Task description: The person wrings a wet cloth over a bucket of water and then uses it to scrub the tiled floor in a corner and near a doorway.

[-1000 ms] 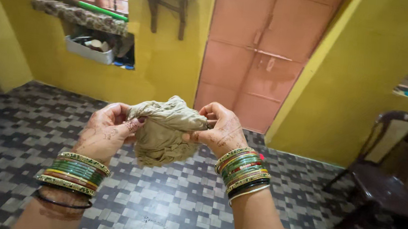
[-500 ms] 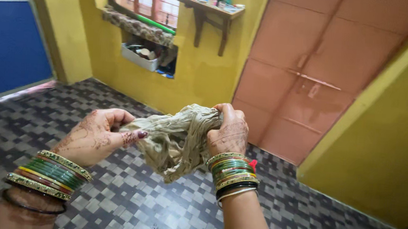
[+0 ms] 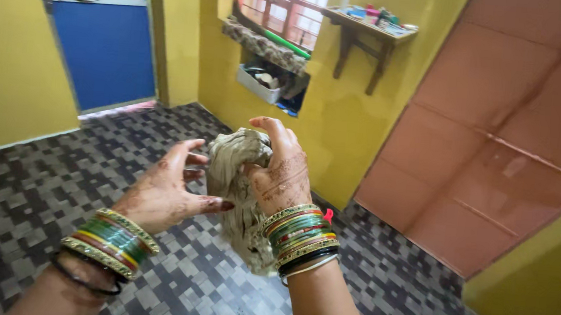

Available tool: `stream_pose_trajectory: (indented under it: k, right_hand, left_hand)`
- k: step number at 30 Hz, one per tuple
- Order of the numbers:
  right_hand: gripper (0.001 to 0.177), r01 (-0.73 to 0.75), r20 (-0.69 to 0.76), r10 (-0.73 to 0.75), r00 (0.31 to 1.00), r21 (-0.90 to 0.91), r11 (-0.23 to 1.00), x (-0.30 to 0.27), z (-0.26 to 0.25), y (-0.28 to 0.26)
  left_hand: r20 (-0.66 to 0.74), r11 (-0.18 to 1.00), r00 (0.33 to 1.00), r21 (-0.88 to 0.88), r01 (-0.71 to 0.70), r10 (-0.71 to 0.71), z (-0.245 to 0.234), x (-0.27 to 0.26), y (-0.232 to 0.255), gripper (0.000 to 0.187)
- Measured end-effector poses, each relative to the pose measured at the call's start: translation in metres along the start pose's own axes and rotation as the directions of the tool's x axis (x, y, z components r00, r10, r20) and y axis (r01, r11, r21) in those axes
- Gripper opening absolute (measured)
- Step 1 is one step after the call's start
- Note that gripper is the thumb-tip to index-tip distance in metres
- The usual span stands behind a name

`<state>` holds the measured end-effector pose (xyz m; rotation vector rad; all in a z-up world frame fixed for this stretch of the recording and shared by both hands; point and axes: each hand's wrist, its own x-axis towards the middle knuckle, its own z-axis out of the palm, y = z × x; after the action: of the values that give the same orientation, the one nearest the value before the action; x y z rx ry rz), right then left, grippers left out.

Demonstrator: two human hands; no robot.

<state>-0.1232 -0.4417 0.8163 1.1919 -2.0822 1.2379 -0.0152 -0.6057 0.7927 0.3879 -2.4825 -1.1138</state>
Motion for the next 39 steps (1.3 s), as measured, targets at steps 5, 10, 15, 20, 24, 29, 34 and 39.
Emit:
stream_pose_trajectory:
  k: [5,10,15,20,24,29,34,39]
  right_hand:
    - [0.076,-0.006,0.037,0.003,0.999,0.081,0.997,0.030,0.036,-0.020]
    - [0.082,-0.281,0.146,0.262,0.954,0.127,0.951,0.063,0.090,-0.023]
    - [0.076,-0.471,0.500,0.172,0.849,0.569,0.674,0.106,0.154,-0.004]
    - [0.063,-0.573,0.590,0.211,0.780,0.537,0.619,0.132,0.224,-0.003]
    - [0.043,-0.550,0.613,0.158,0.774,0.526,0.648,0.152,0.270,-0.002]
    - [0.037,-0.562,0.577,0.209,0.789,0.542,0.625,0.182,0.320,0.002]
    - [0.024,-0.665,0.628,0.268,0.730,0.565,0.488,0.223,0.377,0.025]
    - [0.015,-0.715,0.710,0.082,0.699,0.693,0.097,0.281,0.436,0.063]
  left_hand:
    - [-0.077,0.983,0.994,-0.163,-0.084,0.072,-0.020,0.017,-0.017,0.082]
    - [-0.040,0.944,0.999,-0.330,-0.019,0.006,-0.059,0.054,-0.070,0.055]
    - [-0.129,0.930,0.992,-0.364,-0.049,0.002,-0.106,0.092,-0.134,0.040]
    - [-0.275,0.840,0.954,-0.484,-0.244,0.118,-0.152,0.121,-0.186,0.039]
    - [-0.229,0.777,0.967,-0.587,-0.229,0.112,-0.180,0.139,-0.217,0.042]
    - [-0.227,0.826,0.966,-0.515,-0.230,0.127,-0.212,0.169,-0.261,0.045]
    - [-0.283,0.747,0.957,-0.624,-0.231,0.060,-0.221,0.221,-0.307,0.049]
    - [-0.380,0.706,0.925,-0.654,-0.272,0.005,-0.237,0.293,-0.345,0.049]
